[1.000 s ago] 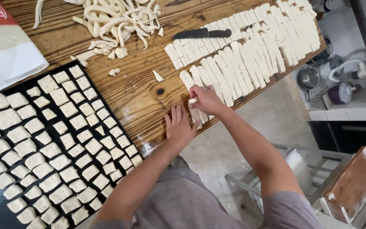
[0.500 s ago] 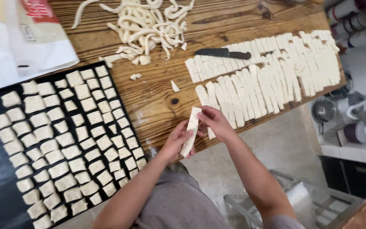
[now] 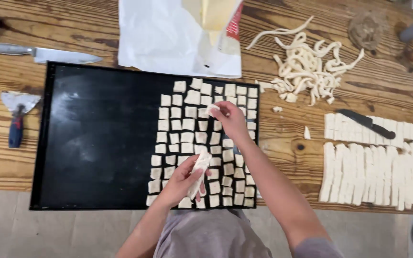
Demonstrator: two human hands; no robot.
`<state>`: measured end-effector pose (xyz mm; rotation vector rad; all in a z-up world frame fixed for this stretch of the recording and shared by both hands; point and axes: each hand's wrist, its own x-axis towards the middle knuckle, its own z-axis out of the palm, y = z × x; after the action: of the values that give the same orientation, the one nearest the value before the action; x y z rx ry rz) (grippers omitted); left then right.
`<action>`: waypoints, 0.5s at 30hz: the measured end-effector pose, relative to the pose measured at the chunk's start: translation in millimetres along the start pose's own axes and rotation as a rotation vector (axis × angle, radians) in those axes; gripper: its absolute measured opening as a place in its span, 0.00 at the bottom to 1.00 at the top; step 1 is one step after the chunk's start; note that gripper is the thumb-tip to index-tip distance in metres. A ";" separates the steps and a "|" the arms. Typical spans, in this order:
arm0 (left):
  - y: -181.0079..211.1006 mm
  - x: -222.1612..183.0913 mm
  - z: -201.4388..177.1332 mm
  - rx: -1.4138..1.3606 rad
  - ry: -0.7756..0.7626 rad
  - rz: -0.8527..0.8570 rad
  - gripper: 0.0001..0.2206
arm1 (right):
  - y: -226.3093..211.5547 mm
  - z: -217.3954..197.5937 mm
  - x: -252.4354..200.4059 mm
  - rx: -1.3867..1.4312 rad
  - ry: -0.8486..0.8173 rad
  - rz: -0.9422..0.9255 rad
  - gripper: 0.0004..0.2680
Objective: Cutting dough into small squares and arranging them on a baking tray
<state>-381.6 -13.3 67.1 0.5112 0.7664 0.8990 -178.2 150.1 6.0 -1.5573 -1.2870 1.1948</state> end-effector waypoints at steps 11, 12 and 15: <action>58.0 -89.3 -116.7 0.078 0.249 -0.026 0.21 | -45.5 169.0 64.1 -0.718 0.180 -0.357 0.09; 57.0 -87.7 -118.8 0.063 0.280 0.003 0.22 | -50.7 168.9 53.6 -0.596 0.211 -0.519 0.13; 55.0 -74.1 -120.1 0.043 0.260 -0.014 0.19 | -117.3 176.0 -42.7 -0.342 -0.301 0.139 0.15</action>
<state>-530.9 -36.3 56.4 0.4307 1.0266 0.9484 -380.1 130.2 79.3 -1.7805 -1.6720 1.3916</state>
